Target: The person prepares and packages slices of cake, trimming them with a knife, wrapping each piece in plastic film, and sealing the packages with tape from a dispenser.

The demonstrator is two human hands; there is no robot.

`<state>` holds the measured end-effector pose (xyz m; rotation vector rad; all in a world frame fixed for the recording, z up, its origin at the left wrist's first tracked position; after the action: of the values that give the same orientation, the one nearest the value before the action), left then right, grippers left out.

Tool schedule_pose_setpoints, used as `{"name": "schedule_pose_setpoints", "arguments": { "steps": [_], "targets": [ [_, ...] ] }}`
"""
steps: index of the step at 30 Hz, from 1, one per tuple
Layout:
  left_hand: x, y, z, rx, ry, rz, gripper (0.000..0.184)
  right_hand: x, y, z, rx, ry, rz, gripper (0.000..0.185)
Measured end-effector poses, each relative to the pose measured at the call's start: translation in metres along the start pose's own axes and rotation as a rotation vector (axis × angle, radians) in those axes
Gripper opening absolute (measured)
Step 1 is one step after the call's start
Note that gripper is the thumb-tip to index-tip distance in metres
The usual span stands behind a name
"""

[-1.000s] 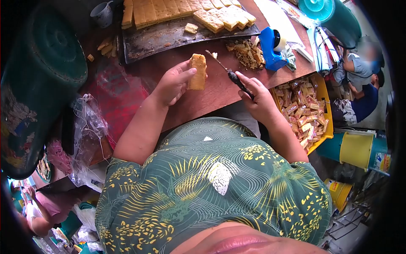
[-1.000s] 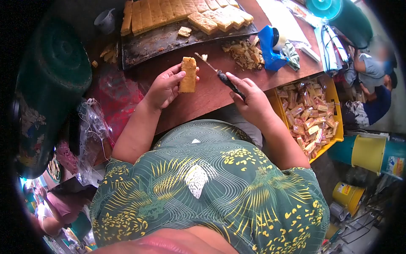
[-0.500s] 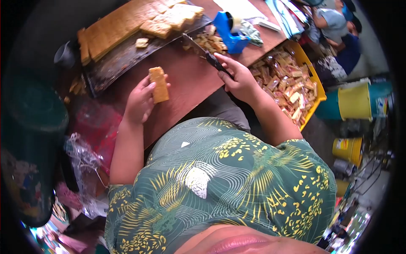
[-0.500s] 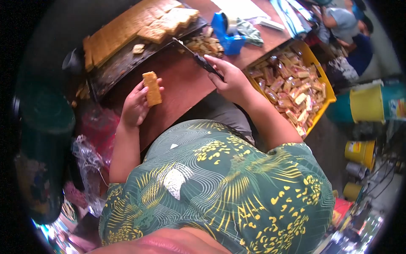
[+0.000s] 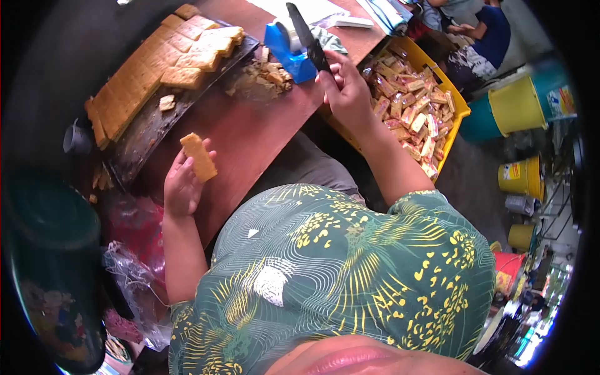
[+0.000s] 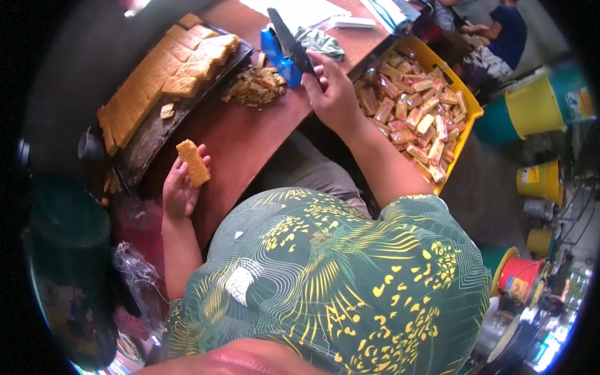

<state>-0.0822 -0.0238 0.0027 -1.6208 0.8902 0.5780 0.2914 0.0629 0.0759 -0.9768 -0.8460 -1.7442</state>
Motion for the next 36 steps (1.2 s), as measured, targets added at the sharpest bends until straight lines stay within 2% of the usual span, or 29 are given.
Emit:
{"name": "schedule_pose_setpoints", "arguments": {
  "steps": [3, 4, 5, 7, 8, 10, 12, 13, 15, 18, 19, 21, 24, 25, 27, 29, 31, 33, 35, 36],
  "targets": [
    [-0.001, 0.003, -0.001, -0.023, 0.004, 0.026, 0.055, -0.009, 0.016, 0.029, -0.076, 0.076, -0.178, 0.043],
    [0.0, 0.005, 0.0, -0.009, 0.007, 0.042, 0.055, -0.026, 0.019, 0.041, -0.05, 0.103, -0.234, 0.044],
    [0.0, 0.006, 0.0, -0.005, 0.007, 0.038, 0.055, -0.041, 0.019, 0.05, 0.032, 0.014, -0.34, 0.043],
    [0.0, 0.008, 0.0, 0.005, 0.01, 0.031, 0.055, -0.049, 0.01, 0.062, 0.072, 0.144, -0.548, 0.041],
    [0.0, 0.01, 0.0, 0.003, 0.007, 0.026, 0.055, -0.066, 0.002, 0.067, 0.007, 0.36, -0.528, 0.044],
    [0.0, 0.012, 0.0, -0.01, 0.007, 0.017, 0.056, -0.073, -0.009, 0.079, -0.019, 0.287, -0.586, 0.043],
    [-0.001, 0.015, 0.001, 0.004, 0.0, 0.019, 0.055, -0.062, -0.016, 0.085, 0.028, 0.015, -0.586, 0.044],
    [-0.001, 0.016, 0.002, 0.004, -0.006, 0.015, 0.055, -0.068, -0.02, 0.088, -0.011, -0.013, -0.572, 0.042],
    [-0.002, 0.017, 0.0, 0.017, -0.007, -0.004, 0.055, -0.096, -0.026, 0.097, -0.131, 0.047, -0.474, 0.04],
    [-0.003, 0.019, 0.0, -0.017, -0.034, 0.003, 0.055, -0.114, -0.027, 0.091, -0.084, -0.094, -0.491, 0.039],
    [-0.002, 0.019, 0.002, -0.018, -0.025, -0.002, 0.055, -0.114, -0.03, 0.084, 0.028, -0.122, -0.539, 0.039],
    [-0.004, 0.019, 0.002, -0.026, -0.014, -0.016, 0.055, -0.118, -0.035, 0.081, 0.019, -0.083, -0.371, 0.034],
    [-0.003, 0.016, 0.002, -0.028, -0.013, -0.012, 0.055, -0.11, -0.03, 0.078, 0.001, 0.005, -0.618, 0.037],
    [-0.003, 0.018, 0.002, -0.044, -0.023, -0.005, 0.055, -0.1, -0.023, 0.074, -0.066, -0.024, -0.592, 0.037],
    [-0.002, 0.021, 0.001, -0.071, -0.059, 0.0, 0.055, -0.078, -0.008, 0.066, -0.375, 0.262, -0.561, 0.034],
    [0.001, 0.017, 0.0, -0.136, -0.095, -0.001, 0.053, -0.043, 0.0, 0.049, -0.492, 0.381, -0.47, 0.032],
    [0.007, 0.011, 0.001, -0.194, -0.135, 0.011, 0.051, -0.014, -0.01, 0.03, -0.277, 0.484, -0.273, 0.033],
    [0.012, -0.018, -0.002, -0.155, -0.134, 0.027, 0.051, 0.024, -0.027, 0.006, -0.066, 0.585, -0.086, 0.035],
    [0.011, -0.046, -0.004, -0.12, -0.146, 0.134, 0.052, 0.032, -0.059, -0.012, 0.235, 0.366, 0.092, 0.046],
    [0.015, -0.037, 0.006, -0.084, -0.212, 0.183, 0.054, 0.037, -0.076, -0.021, 0.352, 0.254, 0.091, 0.057]
  ]
}}
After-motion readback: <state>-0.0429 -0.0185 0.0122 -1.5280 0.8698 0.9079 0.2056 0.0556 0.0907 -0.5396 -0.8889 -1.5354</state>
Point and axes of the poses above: each hand's wrist, its own z-axis towards the middle knuckle, its own y-axis out of the back of the hand, x = y × z, the point moved 5 cm from there along z, towards the middle knuckle, and after that the axes turned 12 degrees about -x, right-handed, at the moved point
